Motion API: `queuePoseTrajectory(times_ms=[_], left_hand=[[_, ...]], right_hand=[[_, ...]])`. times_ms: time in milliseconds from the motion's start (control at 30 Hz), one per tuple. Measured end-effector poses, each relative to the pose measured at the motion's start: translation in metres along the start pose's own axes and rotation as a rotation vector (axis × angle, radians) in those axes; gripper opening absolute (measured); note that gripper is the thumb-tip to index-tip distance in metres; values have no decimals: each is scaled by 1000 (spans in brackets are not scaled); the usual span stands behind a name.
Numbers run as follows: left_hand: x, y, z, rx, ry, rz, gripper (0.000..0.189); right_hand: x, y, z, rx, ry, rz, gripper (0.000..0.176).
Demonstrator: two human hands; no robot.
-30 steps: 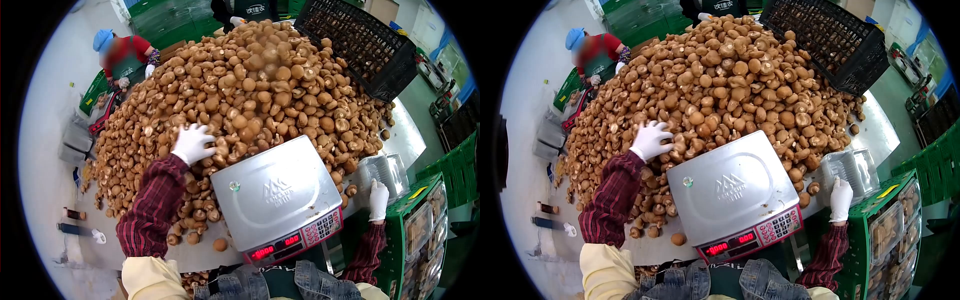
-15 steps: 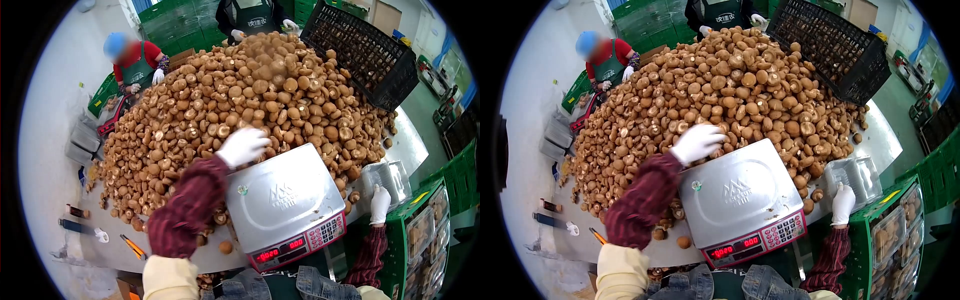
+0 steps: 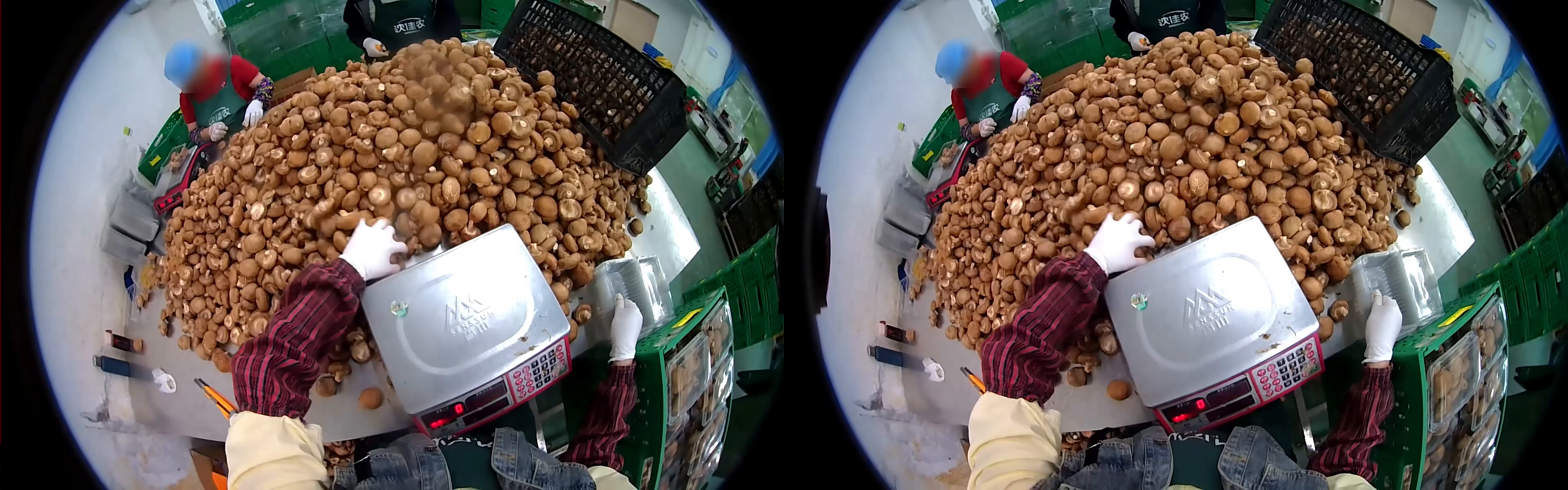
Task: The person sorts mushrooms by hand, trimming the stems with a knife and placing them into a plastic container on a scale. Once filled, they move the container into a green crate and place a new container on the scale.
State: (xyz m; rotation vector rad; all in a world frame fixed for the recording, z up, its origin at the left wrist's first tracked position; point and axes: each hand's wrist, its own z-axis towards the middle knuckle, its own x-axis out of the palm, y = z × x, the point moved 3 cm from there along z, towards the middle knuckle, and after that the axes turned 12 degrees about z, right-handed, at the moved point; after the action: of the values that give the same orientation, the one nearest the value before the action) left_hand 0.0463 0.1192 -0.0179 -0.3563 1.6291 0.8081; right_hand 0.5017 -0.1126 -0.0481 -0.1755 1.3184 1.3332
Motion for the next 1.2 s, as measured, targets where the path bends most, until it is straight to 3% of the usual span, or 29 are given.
queuePoseTrajectory(times_ms=[167, 233, 300, 367, 400, 500, 567, 633, 700, 767, 833, 900, 1200], left_hand=[[-4, 24, -36, -29, -3, -10, 25], [-20, 26, -54, -61, -17, -29, 22], [-6, 40, -77, -105, 90, -24, 21], [0, 57, -105, -200, 162, 18, 21], [-6, 59, -119, -216, 141, 78, 23], [-40, 41, -149, -346, -220, 70, 22], [-45, 3, -166, -523, -460, -219, 34], [-45, -67, -177, -588, -450, -769, 38], [-36, -141, -176, -712, -374, -1100, 44], [-29, -178, -161, -739, -510, -1272, 48], [-28, -171, -153, -726, -516, -1294, 48], [-35, -161, -145, -699, -450, -1433, 50], [-26, -137, -144, -608, -428, -1527, 51]], right_hand=[[-1, 5, 2, 73, 102, -8, 39], [0, 9, 1, -2, 43, -116, 37], [-8, 28, -7, -81, -169, -149, 29], [-20, 57, -12, -185, -261, 5, 25], [-19, 69, -15, -231, -202, 98, 24], [-10, 110, -37, -313, 58, 360, 25], [12, 107, -47, -397, 175, 345, 29], [23, 107, -56, -369, 375, 391, 33], [28, 110, -60, -192, 386, 520, 38], [37, 104, -65, -114, 296, 459, 37], [45, 107, -59, -73, 302, 443, 35], [54, 108, -55, -148, 217, 619, 34], [48, 114, -69, -133, 214, 554, 36]])
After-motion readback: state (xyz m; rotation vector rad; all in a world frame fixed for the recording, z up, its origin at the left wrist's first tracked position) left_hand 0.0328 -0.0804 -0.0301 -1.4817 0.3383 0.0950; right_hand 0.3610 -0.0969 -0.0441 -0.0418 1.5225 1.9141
